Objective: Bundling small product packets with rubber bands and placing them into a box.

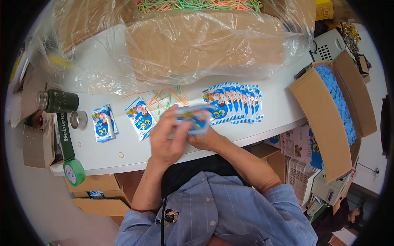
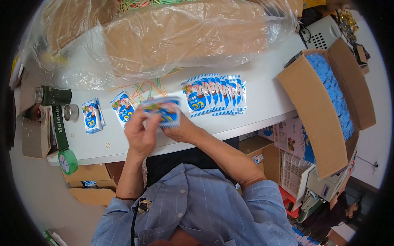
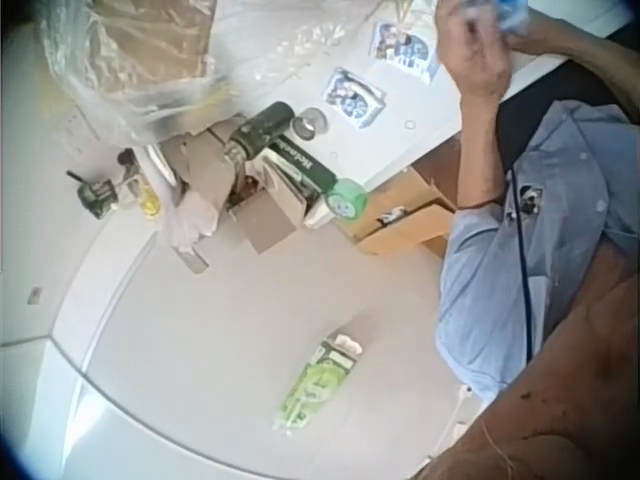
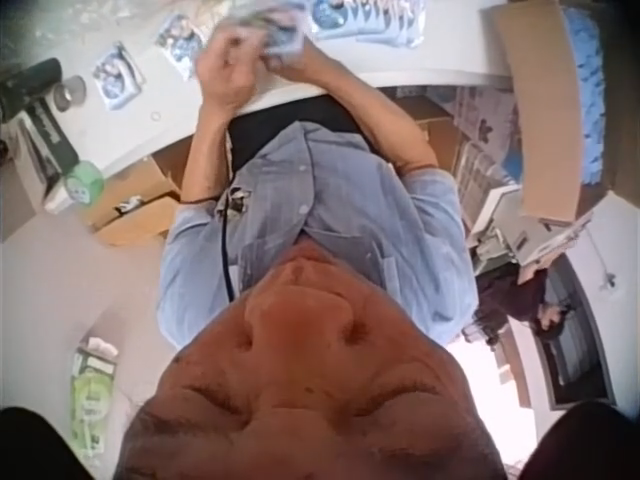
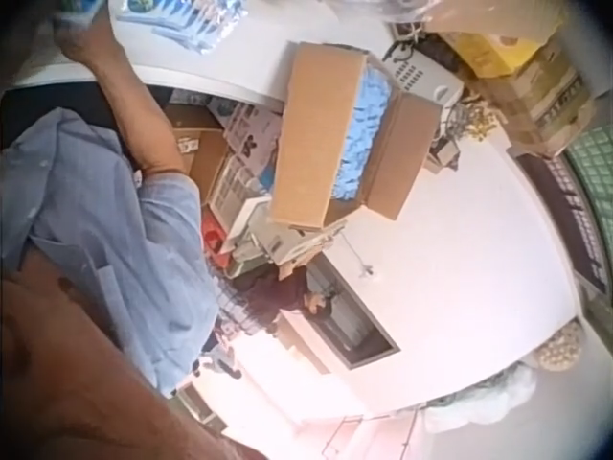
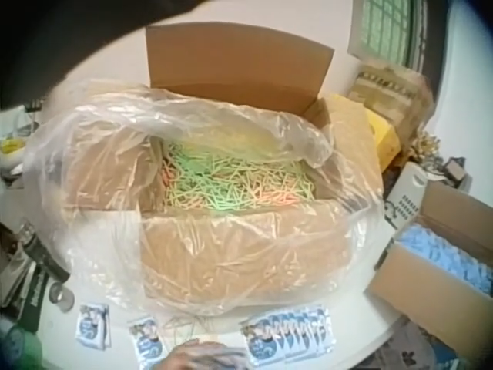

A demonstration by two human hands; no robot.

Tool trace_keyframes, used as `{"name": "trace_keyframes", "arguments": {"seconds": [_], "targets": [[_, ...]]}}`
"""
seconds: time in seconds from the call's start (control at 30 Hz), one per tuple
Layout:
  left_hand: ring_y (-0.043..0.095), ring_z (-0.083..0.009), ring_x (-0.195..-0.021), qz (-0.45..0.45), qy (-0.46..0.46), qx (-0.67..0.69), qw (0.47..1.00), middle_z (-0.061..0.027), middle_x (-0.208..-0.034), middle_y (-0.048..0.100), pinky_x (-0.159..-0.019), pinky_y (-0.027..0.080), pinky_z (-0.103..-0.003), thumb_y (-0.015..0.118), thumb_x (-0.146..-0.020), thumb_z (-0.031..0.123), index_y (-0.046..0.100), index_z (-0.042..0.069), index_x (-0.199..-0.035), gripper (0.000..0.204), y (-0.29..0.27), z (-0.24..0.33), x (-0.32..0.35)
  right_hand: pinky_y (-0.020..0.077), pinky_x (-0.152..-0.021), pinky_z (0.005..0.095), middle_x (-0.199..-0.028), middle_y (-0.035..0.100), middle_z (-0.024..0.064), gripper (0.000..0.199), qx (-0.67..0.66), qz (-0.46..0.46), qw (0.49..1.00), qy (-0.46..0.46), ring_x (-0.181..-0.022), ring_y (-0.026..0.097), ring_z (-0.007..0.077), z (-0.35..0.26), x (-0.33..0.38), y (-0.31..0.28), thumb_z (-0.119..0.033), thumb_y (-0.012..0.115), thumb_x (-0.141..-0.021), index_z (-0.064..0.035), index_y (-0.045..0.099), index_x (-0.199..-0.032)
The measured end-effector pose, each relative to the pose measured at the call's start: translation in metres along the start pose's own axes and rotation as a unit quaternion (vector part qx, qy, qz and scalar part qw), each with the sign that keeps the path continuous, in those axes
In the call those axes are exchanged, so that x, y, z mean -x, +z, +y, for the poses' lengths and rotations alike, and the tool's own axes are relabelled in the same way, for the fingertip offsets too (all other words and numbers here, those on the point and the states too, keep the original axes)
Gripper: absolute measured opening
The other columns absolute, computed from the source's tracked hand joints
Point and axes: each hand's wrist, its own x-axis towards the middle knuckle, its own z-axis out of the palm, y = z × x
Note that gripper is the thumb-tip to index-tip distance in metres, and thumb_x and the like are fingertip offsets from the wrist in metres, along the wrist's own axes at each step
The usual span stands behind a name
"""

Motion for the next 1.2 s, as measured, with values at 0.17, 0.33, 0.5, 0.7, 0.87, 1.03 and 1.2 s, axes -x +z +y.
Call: {"name": "trace_keyframes", "arguments": {"seconds": [0.17, 0.33, 0.5, 0.7, 0.87, 1.03, 1.2], "targets": [[0.064, -0.0096, -0.092, 0.232, -0.139, 0.241, 0.932, -0.0067, -0.107, 0.069, -0.079, 0.052, -0.024, 0.057, -0.101, 0.009, 0.06, -0.002, -0.114, 0.017, -0.031, 0.005, -0.018, 0.0457, -0.095, 0.0405, -0.105, 0.067, 0.0145, 0.019, -0.065, -0.026, 0.994, 0.087, -0.1, 0.065, 0.0307, -0.031, -0.017, -0.019, -0.011, 0.057, -0.098, -0.0046, 0.059, -0.116], [0.07, -0.0115, -0.09, 0.251, -0.251, 0.328, 0.875, -0.0083, -0.107, 0.07, -0.077, 0.061, -0.028, 0.059, -0.101, 0.014, 0.06, 0.0, -0.117, 0.022, -0.054, 0.009, -0.017, 0.0458, -0.094, 0.037, -0.109, 0.068, 0.0109, 0.019, -0.051, 0.051, 0.997, -0.004, -0.104, 0.065, 0.0272, -0.031, -0.01, -0.012, -0.007, 0.054, -0.1, -0.0064, 0.059, -0.118], [0.072, -0.0129, -0.079, 0.233, -0.309, 0.341, 0.856, -0.0081, -0.103, 0.07, -0.056, 0.065, -0.03, 0.06, -0.1, 0.019, 0.06, 0.001, -0.116, 0.023, -0.045, 0.01, -0.013, 0.0461, -0.094, 0.0354, -0.112, 0.066, 0.0107, 0.021, -0.141, 0.004, 0.981, 0.132, -0.107, 0.064, 0.0271, -0.037, -0.01, -0.014, -0.01, 0.053, -0.102, -0.0064, 0.057, -0.122], [0.071, -0.0116, -0.081, 0.179, -0.299, 0.362, 0.865, -0.0094, -0.1, 0.072, -0.062, 0.063, -0.026, 0.062, -0.098, 0.013, 0.062, 0.0, -0.115, 0.021, -0.048, 0.003, -0.008, 0.047, -0.094, 0.0349, -0.122, 0.064, 0.013, 0.019, 0.005, -0.087, 0.991, 0.097, -0.109, 0.064, 0.0289, -0.034, -0.014, -0.022, -0.01, 0.052, -0.102, -0.0048, 0.058, -0.119], [0.07, -0.0103, -0.082, 0.166, -0.312, 0.265, 0.897, -0.0103, -0.098, 0.074, -0.074, 0.056, -0.024, 0.069, -0.094, 0.008, 0.067, -0.003, -0.109, 0.019, -0.047, -0.002, -0.001, 0.0478, -0.096, 0.0342, -0.119, 0.066, 0.0156, 0.017, -0.054, -0.02, 0.996, 0.07, -0.111, 0.065, 0.0277, -0.024, -0.008, -0.016, -0.009, 0.05, -0.102, -0.002, 0.058, -0.116], [0.062, -0.0042, -0.075, 0.099, -0.309, 0.202, 0.924, -0.0051, -0.087, 0.073, -0.068, 0.049, -0.019, 0.068, -0.095, 0.009, 0.071, -0.005, -0.102, 0.016, -0.043, 0.0, 0.005, 0.0493, -0.101, 0.039, -0.113, 0.067, 0.0157, 0.014, -0.341, 0.122, 0.919, 0.159, -0.115, 0.063, 0.0292, -0.023, -0.012, -0.027, -0.007, 0.052, -0.101, -0.0047, 0.053, -0.115], [0.059, -0.0027, -0.074, 0.025, -0.316, 0.119, 0.941, -0.0014, -0.082, 0.071, -0.066, 0.048, -0.019, 0.068, -0.095, 0.009, 0.074, -0.005, -0.099, 0.016, -0.04, 0.002, 0.015, 0.0478, -0.105, 0.044, -0.107, 0.065, 0.0099, 0.015, -0.557, 0.211, 0.792, 0.135, -0.118, 0.061, 0.03, -0.034, -0.022, -0.048, -0.007, 0.053, -0.101, -0.0067, 0.052, -0.116]]}}
